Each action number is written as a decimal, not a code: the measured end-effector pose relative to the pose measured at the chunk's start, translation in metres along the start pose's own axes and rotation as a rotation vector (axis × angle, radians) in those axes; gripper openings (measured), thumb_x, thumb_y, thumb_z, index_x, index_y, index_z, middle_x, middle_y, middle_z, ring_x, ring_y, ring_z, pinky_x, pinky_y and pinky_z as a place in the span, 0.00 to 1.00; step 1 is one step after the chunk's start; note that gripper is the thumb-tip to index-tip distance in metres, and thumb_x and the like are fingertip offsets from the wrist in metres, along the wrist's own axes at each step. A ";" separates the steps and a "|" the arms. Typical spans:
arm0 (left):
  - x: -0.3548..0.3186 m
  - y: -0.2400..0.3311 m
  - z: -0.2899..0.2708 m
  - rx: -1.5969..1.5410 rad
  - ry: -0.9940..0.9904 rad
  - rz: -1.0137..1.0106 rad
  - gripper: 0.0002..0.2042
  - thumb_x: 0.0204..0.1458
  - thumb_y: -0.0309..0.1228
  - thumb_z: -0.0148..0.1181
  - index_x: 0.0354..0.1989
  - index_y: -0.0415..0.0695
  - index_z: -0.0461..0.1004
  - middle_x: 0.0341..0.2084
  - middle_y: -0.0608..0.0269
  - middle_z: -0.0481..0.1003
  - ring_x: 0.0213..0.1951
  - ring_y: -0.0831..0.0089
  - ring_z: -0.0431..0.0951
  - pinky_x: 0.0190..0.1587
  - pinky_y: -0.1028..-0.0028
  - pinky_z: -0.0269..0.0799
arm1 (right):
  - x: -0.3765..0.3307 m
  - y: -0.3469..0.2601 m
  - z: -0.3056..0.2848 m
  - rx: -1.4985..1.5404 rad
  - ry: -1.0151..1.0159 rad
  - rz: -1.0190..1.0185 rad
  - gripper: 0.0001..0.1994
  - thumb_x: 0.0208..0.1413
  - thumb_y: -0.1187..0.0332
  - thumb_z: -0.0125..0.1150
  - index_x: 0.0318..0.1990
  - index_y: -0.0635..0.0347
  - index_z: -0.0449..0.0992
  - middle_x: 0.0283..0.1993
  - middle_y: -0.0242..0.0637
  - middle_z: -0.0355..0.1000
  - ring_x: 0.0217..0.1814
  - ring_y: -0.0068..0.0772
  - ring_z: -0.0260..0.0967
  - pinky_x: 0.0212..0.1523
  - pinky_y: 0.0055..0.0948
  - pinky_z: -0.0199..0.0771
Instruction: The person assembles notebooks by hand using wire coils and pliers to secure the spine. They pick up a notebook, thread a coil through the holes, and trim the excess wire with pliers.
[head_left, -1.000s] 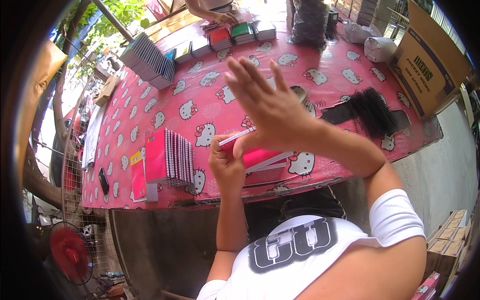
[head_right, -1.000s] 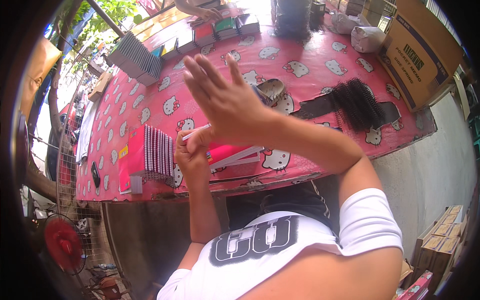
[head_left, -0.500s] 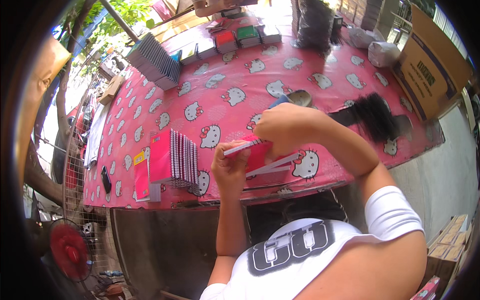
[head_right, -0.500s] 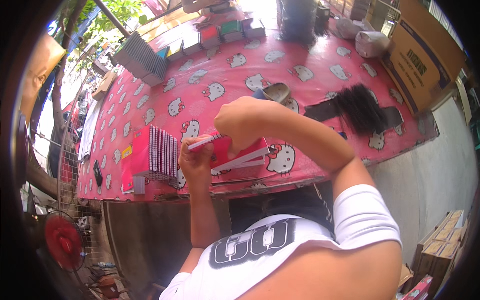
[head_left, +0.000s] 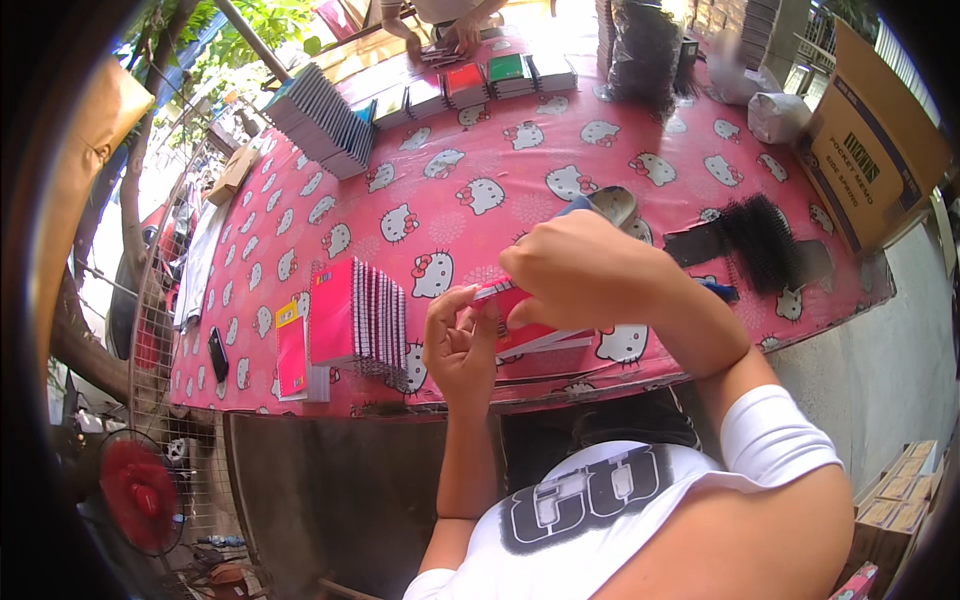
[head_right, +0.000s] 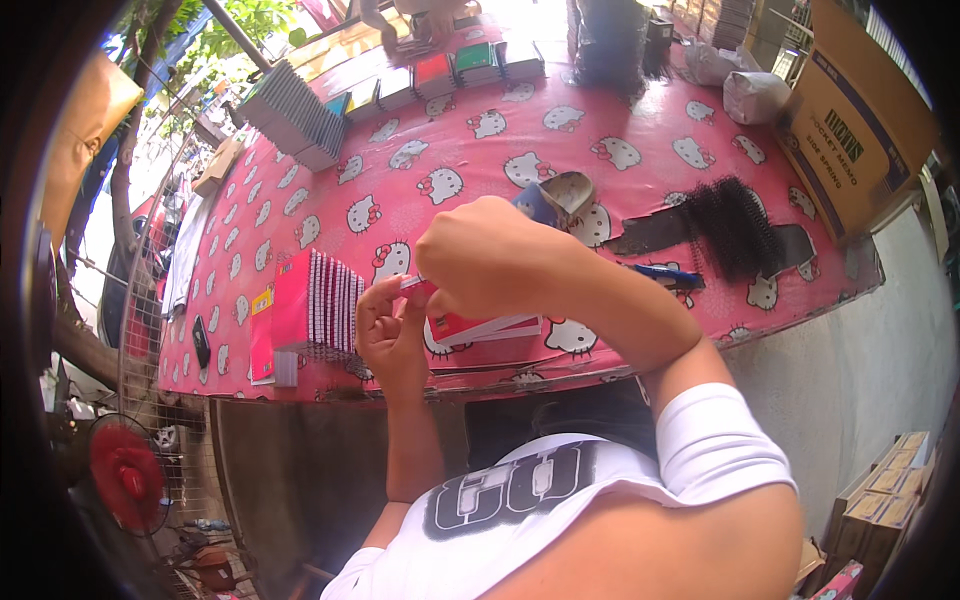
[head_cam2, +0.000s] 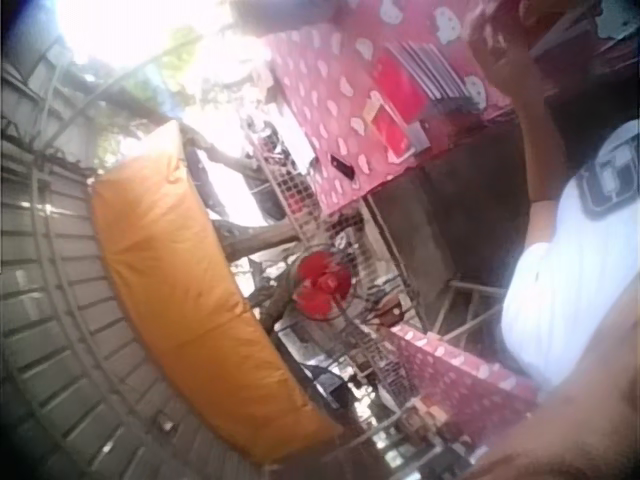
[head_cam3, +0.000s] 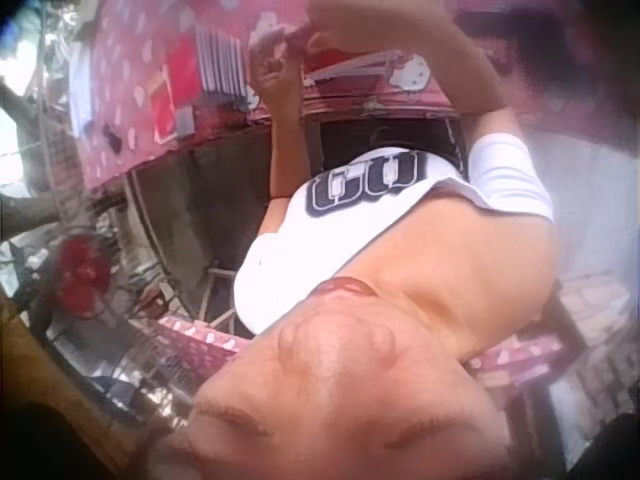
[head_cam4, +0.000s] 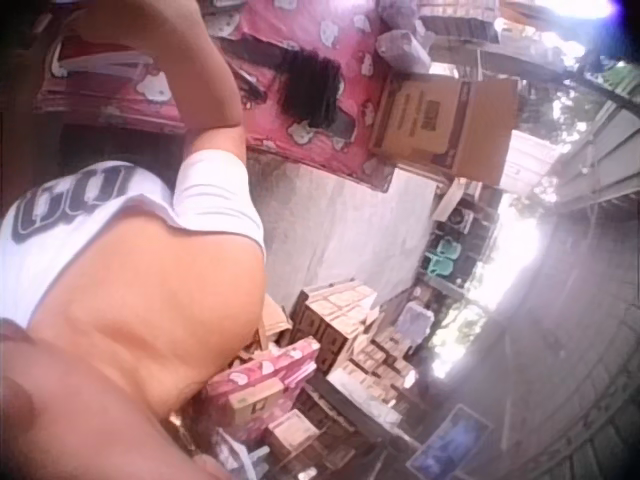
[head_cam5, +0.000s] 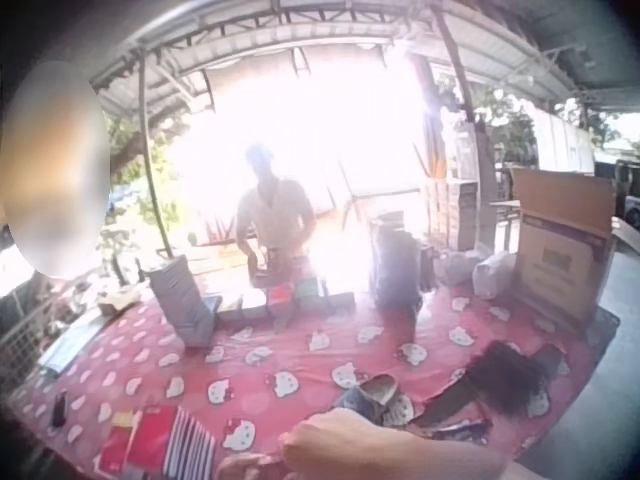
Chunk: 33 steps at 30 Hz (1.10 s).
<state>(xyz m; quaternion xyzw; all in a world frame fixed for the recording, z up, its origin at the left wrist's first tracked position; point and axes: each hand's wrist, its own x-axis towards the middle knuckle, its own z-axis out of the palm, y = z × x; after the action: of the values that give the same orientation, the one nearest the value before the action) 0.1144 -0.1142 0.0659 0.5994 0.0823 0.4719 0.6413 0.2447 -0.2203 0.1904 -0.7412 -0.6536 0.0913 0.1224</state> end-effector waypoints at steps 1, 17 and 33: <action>0.003 0.003 -0.002 0.011 -0.001 -0.013 0.15 0.52 0.18 0.63 0.48 0.36 0.71 0.42 0.59 0.73 0.40 0.77 0.76 0.41 0.80 0.76 | 0.005 0.000 -0.003 -0.031 -0.068 -0.023 0.21 0.43 0.52 0.69 0.26 0.65 0.78 0.26 0.49 0.74 0.33 0.53 0.75 0.34 0.42 0.73; -0.002 0.004 -0.003 -0.071 0.078 -0.184 0.15 0.46 0.13 0.63 0.44 0.33 0.76 0.35 0.57 0.79 0.37 0.76 0.78 0.43 0.79 0.74 | -0.001 0.009 0.021 -0.019 0.081 -0.031 0.19 0.43 0.58 0.71 0.37 0.64 0.77 0.37 0.48 0.76 0.40 0.51 0.75 0.39 0.40 0.75; -0.024 0.032 0.021 0.569 -0.279 0.493 0.14 0.41 0.16 0.70 0.37 0.37 0.76 0.42 0.50 0.77 0.37 0.67 0.80 0.39 0.72 0.78 | -0.187 0.106 0.156 -0.457 0.388 0.620 0.29 0.55 0.54 0.59 0.60 0.61 0.65 0.60 0.47 0.63 0.62 0.48 0.60 0.66 0.53 0.45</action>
<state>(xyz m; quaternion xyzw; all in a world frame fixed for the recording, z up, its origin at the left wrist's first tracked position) 0.0997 -0.1511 0.0878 0.8131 -0.0243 0.4842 0.3223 0.2746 -0.4083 0.0057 -0.9140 -0.3683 -0.1646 0.0426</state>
